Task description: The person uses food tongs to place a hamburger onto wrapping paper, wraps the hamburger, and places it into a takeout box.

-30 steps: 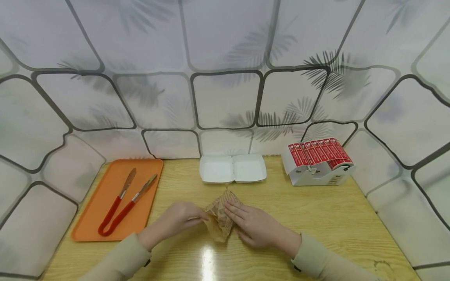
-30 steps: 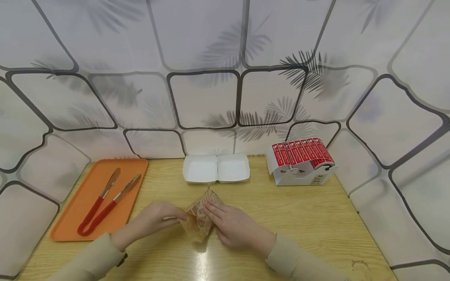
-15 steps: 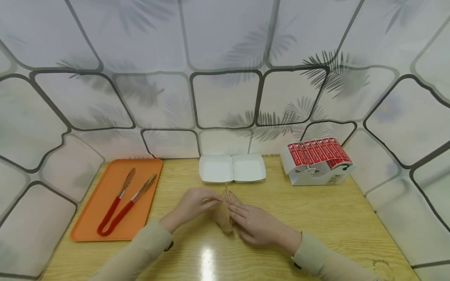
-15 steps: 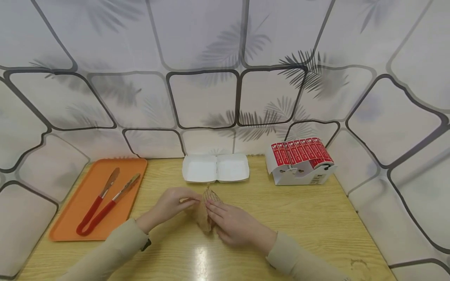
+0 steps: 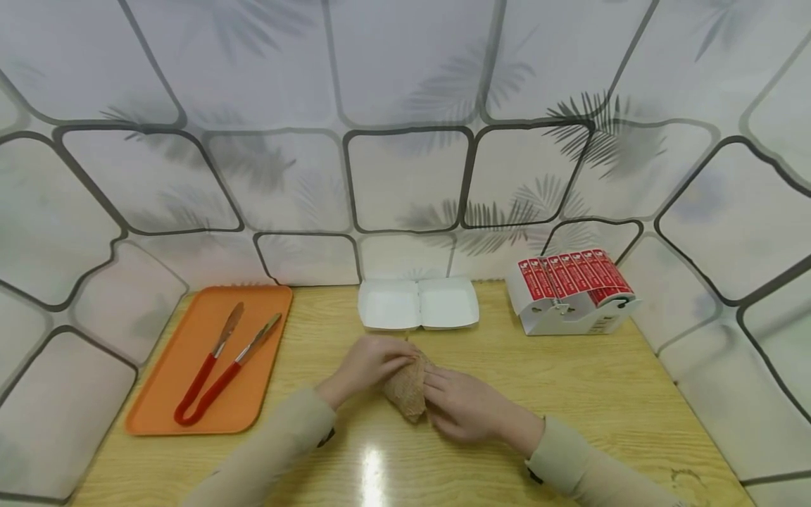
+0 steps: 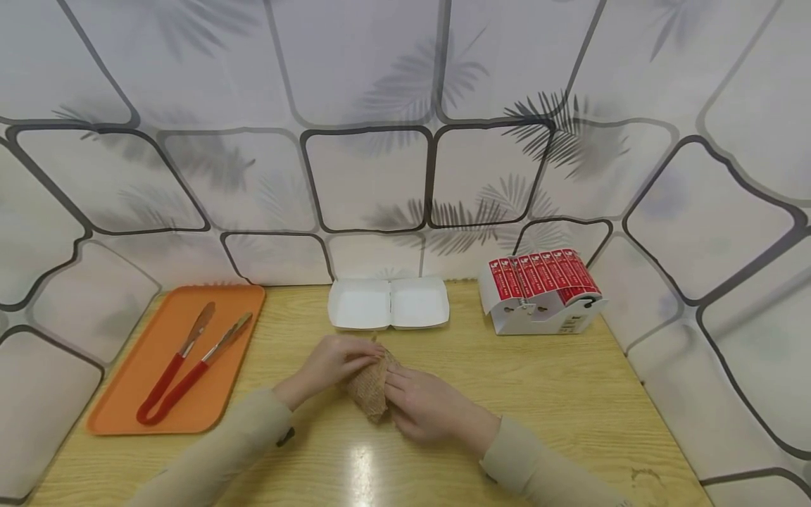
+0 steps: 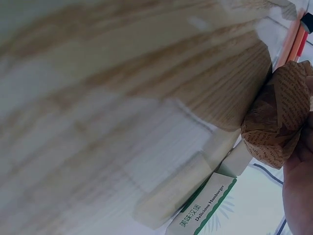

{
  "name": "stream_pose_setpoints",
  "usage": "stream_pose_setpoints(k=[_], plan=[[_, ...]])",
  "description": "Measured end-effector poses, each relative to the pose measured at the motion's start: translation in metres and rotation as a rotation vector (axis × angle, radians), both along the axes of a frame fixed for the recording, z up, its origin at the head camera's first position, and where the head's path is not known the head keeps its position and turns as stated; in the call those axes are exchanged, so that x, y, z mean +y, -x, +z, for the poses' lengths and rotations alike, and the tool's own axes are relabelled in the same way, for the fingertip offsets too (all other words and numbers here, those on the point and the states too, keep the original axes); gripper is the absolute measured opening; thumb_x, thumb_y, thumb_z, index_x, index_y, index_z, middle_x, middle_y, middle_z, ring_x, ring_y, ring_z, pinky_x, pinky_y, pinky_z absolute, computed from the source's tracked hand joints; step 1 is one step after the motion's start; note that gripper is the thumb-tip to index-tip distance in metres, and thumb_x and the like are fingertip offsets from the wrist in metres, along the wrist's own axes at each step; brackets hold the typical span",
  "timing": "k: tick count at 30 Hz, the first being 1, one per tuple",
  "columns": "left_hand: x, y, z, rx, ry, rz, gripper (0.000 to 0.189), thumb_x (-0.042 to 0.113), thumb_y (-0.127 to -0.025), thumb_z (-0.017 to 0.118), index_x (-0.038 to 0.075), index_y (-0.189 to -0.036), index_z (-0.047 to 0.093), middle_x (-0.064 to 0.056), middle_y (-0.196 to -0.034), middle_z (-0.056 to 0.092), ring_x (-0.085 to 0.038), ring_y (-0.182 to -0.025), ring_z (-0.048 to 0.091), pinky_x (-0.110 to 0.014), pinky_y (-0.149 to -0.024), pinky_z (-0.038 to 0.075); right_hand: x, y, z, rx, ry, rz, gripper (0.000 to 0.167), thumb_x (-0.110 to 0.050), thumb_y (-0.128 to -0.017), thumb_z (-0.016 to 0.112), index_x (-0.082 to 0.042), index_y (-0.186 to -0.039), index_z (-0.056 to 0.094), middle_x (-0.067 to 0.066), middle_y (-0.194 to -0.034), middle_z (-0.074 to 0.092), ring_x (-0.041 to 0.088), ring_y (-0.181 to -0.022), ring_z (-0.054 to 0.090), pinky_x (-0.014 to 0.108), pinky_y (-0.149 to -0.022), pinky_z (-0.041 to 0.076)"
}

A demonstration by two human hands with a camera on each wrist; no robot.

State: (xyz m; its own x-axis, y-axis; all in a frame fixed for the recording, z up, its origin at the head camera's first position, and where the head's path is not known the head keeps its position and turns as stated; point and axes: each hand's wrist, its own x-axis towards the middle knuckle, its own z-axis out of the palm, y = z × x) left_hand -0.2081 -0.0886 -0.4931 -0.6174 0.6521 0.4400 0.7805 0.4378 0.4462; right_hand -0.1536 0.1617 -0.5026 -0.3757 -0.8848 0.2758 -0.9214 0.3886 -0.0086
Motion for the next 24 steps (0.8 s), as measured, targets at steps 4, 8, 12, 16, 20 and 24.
stream_pose_setpoints(k=[4,8,12,16,20,24], plan=[[0.003,0.002,-0.002,0.014,0.035,0.021,0.014,0.015,-0.095,0.078,0.011,-0.107,0.084,-0.004,-0.111,0.083,-0.021,-0.104,0.08,-0.034,-0.098,0.065,0.001,-0.001,0.001,-0.006,0.0,-0.003,0.049,-0.02,-0.094,0.073,-0.001,-0.138,0.063,0.017,-0.146,0.066,0.033,-0.141,0.061,0.044,-0.121,0.049],[0.004,0.001,-0.003,0.034,0.054,0.027,0.014,0.015,-0.095,0.078,0.012,-0.107,0.084,-0.004,-0.111,0.083,-0.021,-0.104,0.08,-0.035,-0.098,0.065,0.002,-0.001,0.001,-0.014,-0.039,-0.033,0.044,-0.023,-0.095,0.072,-0.004,-0.134,0.065,0.016,-0.144,0.067,0.032,-0.141,0.061,0.043,-0.122,0.049],[0.005,-0.001,-0.006,0.097,0.061,0.031,0.014,0.012,-0.094,0.079,0.011,-0.106,0.084,-0.005,-0.108,0.084,-0.022,-0.102,0.08,-0.036,-0.098,0.065,0.004,-0.004,-0.002,0.023,-0.079,-0.058,0.039,-0.027,-0.096,0.072,-0.005,-0.129,0.068,0.015,-0.139,0.069,0.033,-0.14,0.061,0.044,-0.12,0.05],[0.006,-0.004,-0.006,0.138,0.037,0.042,0.012,0.011,-0.091,0.08,0.009,-0.103,0.084,-0.004,-0.103,0.084,-0.021,-0.099,0.081,-0.037,-0.099,0.064,0.007,-0.009,-0.003,0.061,-0.045,-0.083,0.048,-0.027,-0.095,0.074,-0.001,-0.134,0.067,0.017,-0.143,0.067,0.034,-0.141,0.06,0.045,-0.12,0.051],[0.006,-0.006,-0.006,0.138,0.031,0.065,0.01,0.012,-0.09,0.082,0.009,-0.1,0.084,-0.003,-0.098,0.084,-0.019,-0.093,0.08,-0.034,-0.096,0.065,0.012,-0.012,0.0,0.03,0.016,-0.157,0.06,-0.02,-0.093,0.073,0.006,-0.145,0.059,0.023,-0.154,0.058,0.035,-0.145,0.056,0.046,-0.12,0.05],[0.006,-0.006,-0.007,0.124,0.035,0.097,0.008,0.015,-0.089,0.084,0.01,-0.096,0.084,-0.002,-0.091,0.082,-0.015,-0.084,0.078,-0.027,-0.085,0.066,0.018,-0.013,0.005,-0.002,0.037,-0.255,0.065,-0.016,-0.092,0.069,0.007,-0.151,0.053,0.023,-0.16,0.052,0.035,-0.148,0.054,0.048,-0.12,0.05]])
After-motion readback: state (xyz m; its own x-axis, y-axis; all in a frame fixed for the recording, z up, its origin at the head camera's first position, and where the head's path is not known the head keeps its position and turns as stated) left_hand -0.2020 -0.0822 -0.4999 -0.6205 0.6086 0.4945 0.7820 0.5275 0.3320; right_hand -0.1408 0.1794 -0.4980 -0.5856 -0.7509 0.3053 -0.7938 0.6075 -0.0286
